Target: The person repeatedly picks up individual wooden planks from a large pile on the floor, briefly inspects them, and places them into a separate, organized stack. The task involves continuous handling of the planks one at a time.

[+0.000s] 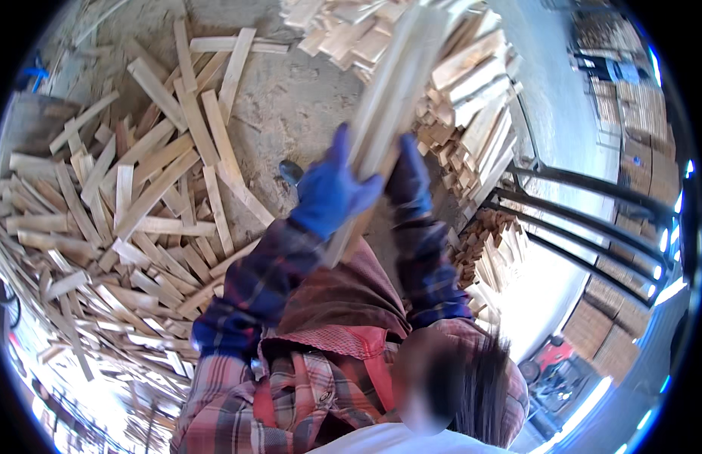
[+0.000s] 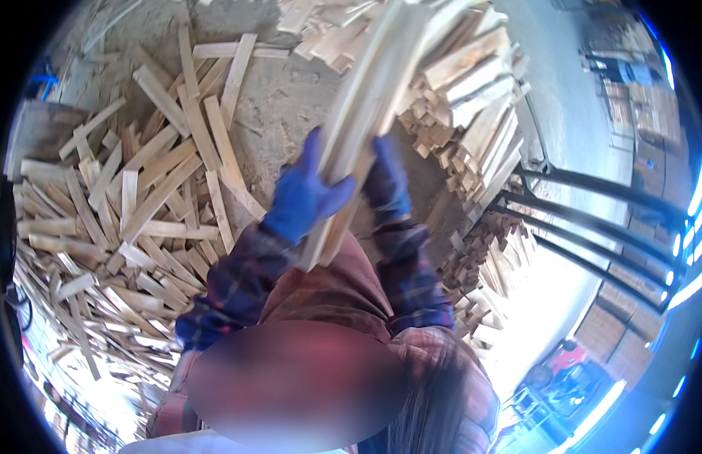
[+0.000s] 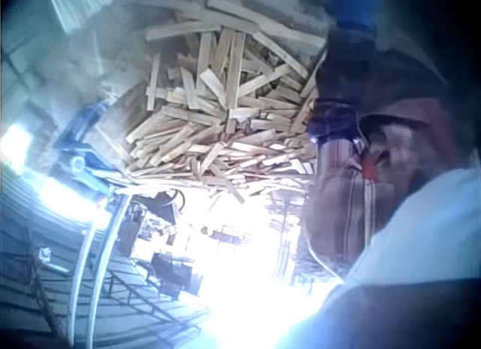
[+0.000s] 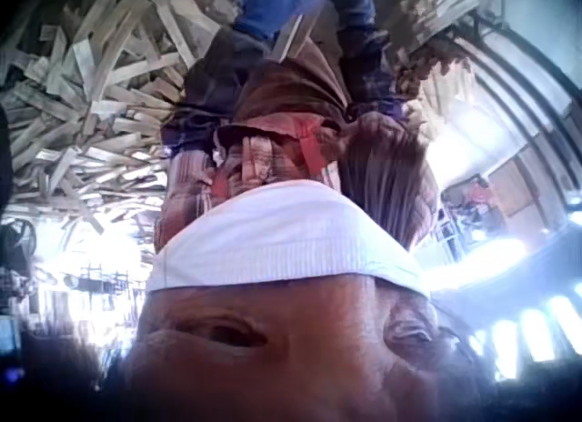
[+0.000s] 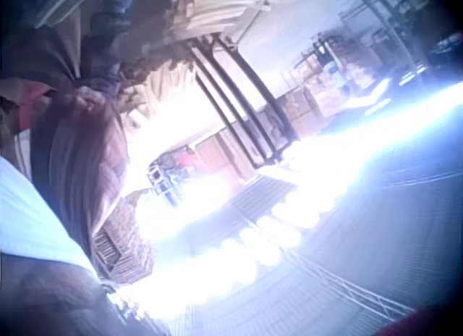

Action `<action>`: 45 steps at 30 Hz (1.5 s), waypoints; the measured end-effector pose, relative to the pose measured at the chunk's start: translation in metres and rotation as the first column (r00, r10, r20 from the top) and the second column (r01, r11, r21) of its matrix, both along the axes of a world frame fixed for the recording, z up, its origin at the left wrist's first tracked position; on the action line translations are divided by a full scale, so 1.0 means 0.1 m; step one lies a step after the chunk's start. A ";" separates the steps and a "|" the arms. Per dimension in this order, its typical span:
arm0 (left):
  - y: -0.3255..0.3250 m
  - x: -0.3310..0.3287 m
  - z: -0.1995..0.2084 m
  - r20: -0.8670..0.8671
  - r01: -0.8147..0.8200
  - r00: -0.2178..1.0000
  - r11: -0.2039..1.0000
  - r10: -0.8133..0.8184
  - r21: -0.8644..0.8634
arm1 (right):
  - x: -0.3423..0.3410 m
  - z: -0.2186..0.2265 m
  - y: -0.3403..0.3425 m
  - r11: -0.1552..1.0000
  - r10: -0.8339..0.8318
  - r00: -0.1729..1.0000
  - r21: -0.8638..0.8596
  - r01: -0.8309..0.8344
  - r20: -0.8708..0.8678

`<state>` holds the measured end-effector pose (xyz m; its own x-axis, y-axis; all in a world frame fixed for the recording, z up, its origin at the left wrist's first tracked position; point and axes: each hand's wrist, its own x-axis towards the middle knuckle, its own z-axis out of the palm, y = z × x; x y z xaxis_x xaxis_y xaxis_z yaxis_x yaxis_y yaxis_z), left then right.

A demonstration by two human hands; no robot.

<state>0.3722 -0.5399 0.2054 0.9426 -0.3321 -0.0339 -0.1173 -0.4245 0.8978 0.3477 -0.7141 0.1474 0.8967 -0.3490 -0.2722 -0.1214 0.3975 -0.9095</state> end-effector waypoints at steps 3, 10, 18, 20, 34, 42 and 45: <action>-0.82 0.39 0.65 -0.113 0.234 0.954 0.927 -0.277 -0.294 | 0.12 0.88 -0.83 0.935 -0.016 0.997 -0.353 0.043 0.080; -0.89 -0.20 0.89 0.279 0.479 0.874 0.607 -0.399 -0.634 | -0.75 0.15 -2.01 0.638 -0.439 0.897 -0.688 0.346 0.044; 3.30 -2.12 -2.03 -0.850 -0.739 0.192 0.642 0.491 0.204 | -1.58 -1.50 1.25 0.978 0.173 0.800 0.000 -0.211 -0.574; 4.48 -2.74 -1.76 -0.604 -0.821 0.203 0.471 0.770 0.324 | -1.26 -1.20 1.80 0.804 0.576 0.743 0.068 -0.591 -0.341; 3.44 -3.07 -2.39 -0.897 -0.971 -0.121 0.137 0.426 0.196 | 0.91 -1.66 2.53 0.296 0.720 0.237 -0.021 -0.955 -0.652; 2.54 -0.68 -2.36 -0.957 -0.910 -0.248 0.303 0.151 0.283 | 2.71 -2.47 2.50 0.460 0.599 0.099 0.240 -0.855 -0.794; 2.70 0.12 -2.60 -0.959 -0.960 -0.175 0.176 0.223 0.217 | 3.19 -2.59 2.12 0.425 0.500 0.049 0.196 -0.884 -0.865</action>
